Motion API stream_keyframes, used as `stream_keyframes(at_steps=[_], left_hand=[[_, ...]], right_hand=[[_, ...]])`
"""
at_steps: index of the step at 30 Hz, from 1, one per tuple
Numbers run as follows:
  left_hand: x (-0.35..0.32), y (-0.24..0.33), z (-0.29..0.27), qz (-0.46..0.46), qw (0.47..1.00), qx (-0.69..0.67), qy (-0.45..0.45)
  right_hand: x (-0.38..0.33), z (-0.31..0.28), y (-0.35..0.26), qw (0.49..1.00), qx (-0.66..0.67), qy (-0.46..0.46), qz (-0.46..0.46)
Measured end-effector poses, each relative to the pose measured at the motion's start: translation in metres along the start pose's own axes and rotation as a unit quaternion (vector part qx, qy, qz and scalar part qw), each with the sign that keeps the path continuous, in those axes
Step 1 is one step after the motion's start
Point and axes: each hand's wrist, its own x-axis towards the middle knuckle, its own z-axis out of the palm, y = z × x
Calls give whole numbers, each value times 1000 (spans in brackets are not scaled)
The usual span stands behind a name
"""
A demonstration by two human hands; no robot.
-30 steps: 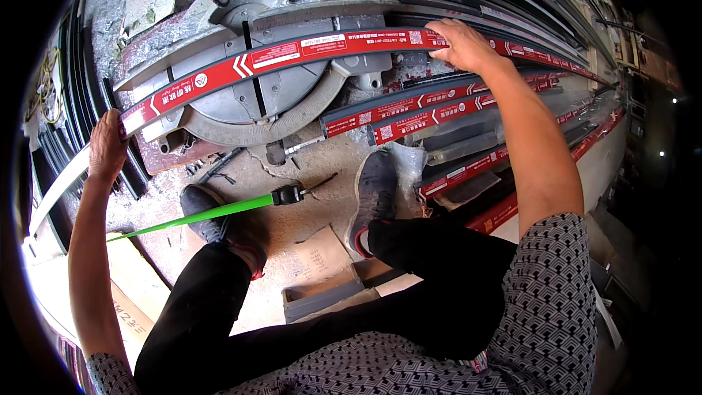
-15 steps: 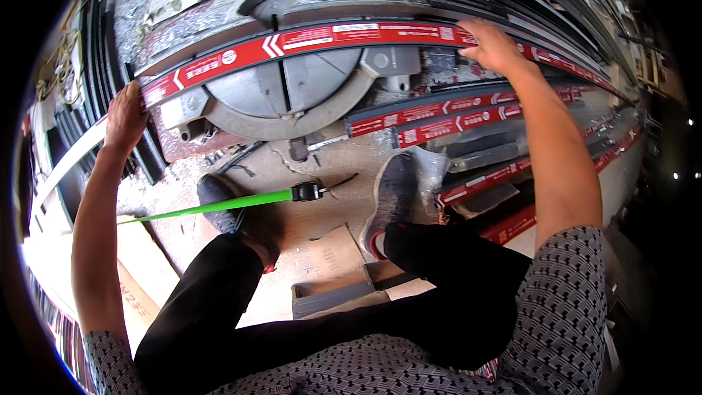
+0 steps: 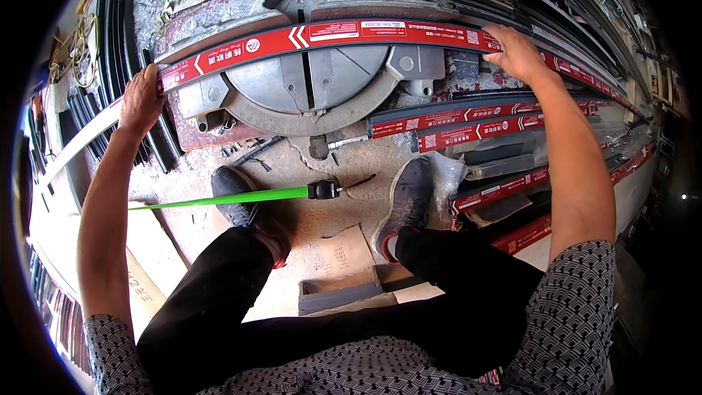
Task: The person selects a long metal profile from a stack and places it on a miter saw. They measure the profile with a tape measure and mark a cut line with a marker. The person then uses the miter saw to cut the profile and inspects the cut piece.
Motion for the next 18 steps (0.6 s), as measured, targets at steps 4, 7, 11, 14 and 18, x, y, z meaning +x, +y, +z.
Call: stream_keyframes(at_steps=[4, 7, 11, 14, 18], left_hand=[[1, 6, -3, 16, 999, -22, 34], [1, 5, -3, 6, 1000, -15, 20], [0, 5, -4, 13, 1000, -14, 23], [1, 4, -3, -5, 1000, -13, 8], [0, 4, -3, 0, 1000, -10, 21]], right_hand=[[0, 4, 5, 1000, -10, 13, -4], [2, 4, 7, 1000, -18, 8, -3], [2, 7, 9, 999, -29, 14, 14], [1, 5, 2, 999, -32, 11, 23], [-2, 3, -2, 999, -27, 10, 38]])
